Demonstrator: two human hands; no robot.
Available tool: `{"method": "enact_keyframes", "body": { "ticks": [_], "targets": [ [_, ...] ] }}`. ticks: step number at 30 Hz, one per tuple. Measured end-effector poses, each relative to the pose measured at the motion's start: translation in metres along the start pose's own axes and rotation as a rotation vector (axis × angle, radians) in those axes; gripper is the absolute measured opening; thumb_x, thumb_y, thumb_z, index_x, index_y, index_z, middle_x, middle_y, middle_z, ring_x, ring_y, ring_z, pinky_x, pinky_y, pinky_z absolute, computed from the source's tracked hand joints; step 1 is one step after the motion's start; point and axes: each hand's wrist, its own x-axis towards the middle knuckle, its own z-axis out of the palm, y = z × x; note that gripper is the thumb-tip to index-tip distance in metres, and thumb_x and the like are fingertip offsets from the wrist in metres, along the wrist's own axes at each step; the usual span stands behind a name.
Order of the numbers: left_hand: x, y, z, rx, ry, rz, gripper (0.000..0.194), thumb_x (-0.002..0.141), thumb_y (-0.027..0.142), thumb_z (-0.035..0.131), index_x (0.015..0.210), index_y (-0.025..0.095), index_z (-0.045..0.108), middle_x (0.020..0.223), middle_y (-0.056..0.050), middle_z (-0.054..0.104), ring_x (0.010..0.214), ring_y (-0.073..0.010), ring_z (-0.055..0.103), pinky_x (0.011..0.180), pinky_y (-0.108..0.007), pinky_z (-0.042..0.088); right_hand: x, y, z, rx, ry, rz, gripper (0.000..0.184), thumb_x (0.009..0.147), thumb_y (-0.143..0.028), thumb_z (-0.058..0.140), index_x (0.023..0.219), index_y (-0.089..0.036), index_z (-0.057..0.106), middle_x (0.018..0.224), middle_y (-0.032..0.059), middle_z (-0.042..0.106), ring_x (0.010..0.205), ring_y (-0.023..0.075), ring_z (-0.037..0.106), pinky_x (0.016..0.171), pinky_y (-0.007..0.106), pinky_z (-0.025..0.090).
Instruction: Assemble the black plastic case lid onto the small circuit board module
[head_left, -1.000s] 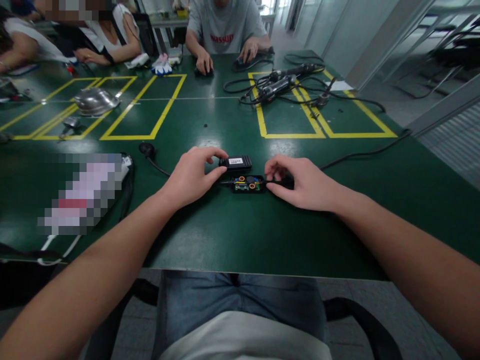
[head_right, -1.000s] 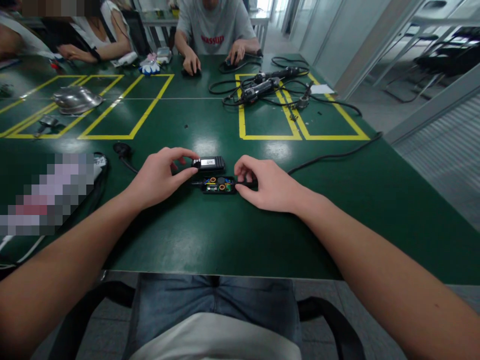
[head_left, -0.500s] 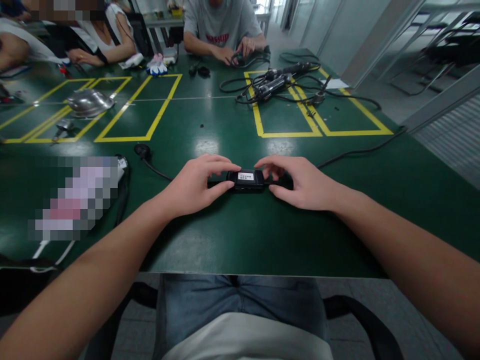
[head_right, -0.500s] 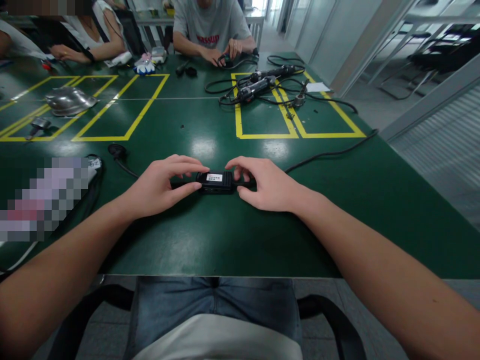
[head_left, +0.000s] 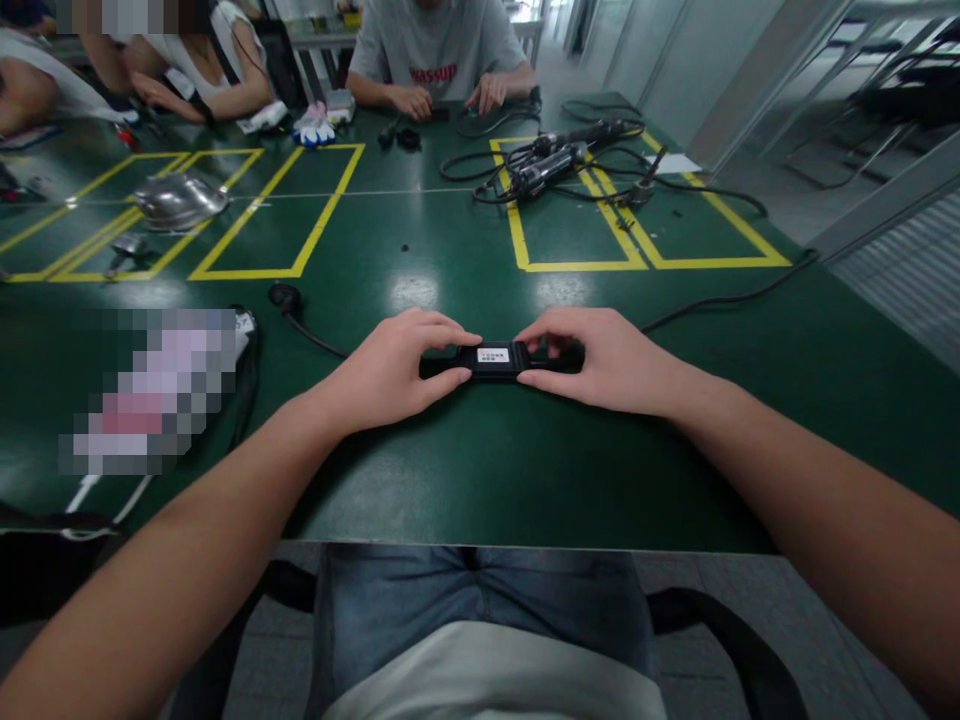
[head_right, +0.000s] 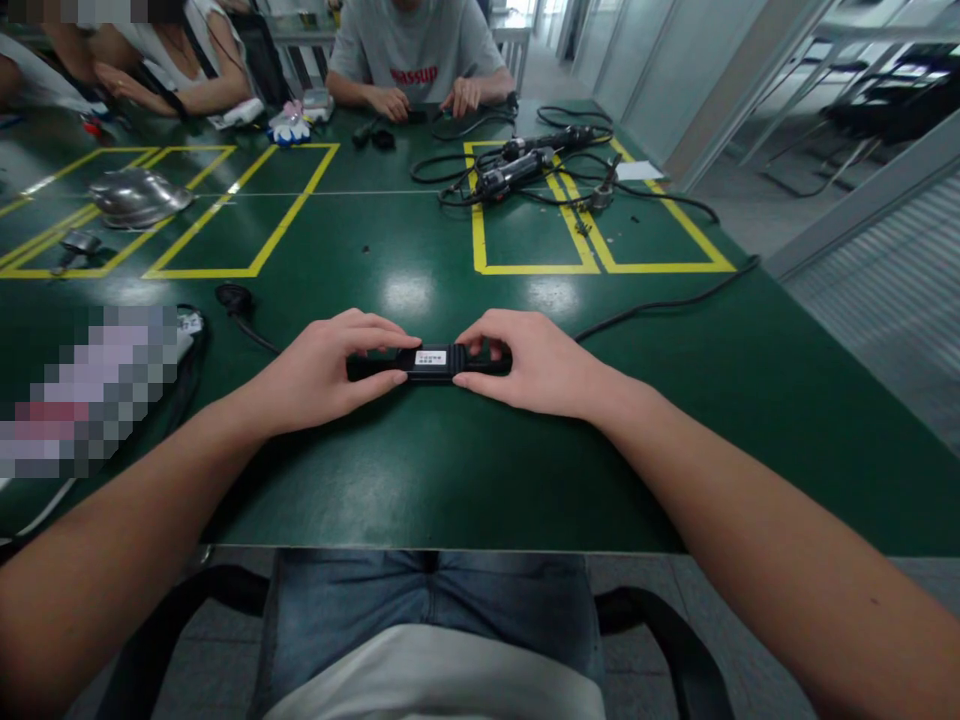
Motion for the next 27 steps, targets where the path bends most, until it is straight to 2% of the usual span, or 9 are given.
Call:
{"method": "enact_keyframes", "body": {
  "ticks": [16,20,27],
  "targets": [
    [0.0010,0.0024,0.0020,0.031,-0.003,-0.003,0.037,0.099,0.030,0.081,0.135,0.021,0.082,0.120,-0.009,0.086,0.107,-0.0267,0.077,0.104,-0.042,0.059,0.0010,-0.0031,-0.0027,-0.027,-0.024,0.038,0.032,0.089,-0.041,0.092,0.113,-0.022,0.085,0.095,0.0056,0.081,0.078,0.0223,0.069,0.073,0.035,0.050],
    [0.0017,0.0028,0.0018,0.024,-0.017,-0.022,0.038,0.100,0.030,0.081,0.136,0.021,0.082,0.117,-0.008,0.086,0.099,-0.0247,0.077,0.098,-0.040,0.059,0.0017,-0.0035,-0.0027,-0.002,-0.038,0.059,0.031,0.090,-0.042,0.091,0.112,-0.022,0.085,0.095,0.0057,0.081,0.078,0.0227,0.069,0.073,0.035,0.051],
    [0.0027,0.0028,0.0021,0.016,-0.017,-0.032,0.038,0.098,0.030,0.084,0.135,0.020,0.084,0.114,-0.008,0.085,0.098,-0.0242,0.076,0.096,-0.039,0.059,0.0025,-0.0028,-0.0025,0.052,-0.048,0.105,0.032,0.088,-0.044,0.092,0.110,-0.022,0.086,0.095,0.0056,0.081,0.080,0.0231,0.069,0.074,0.035,0.051]
  ]
}}
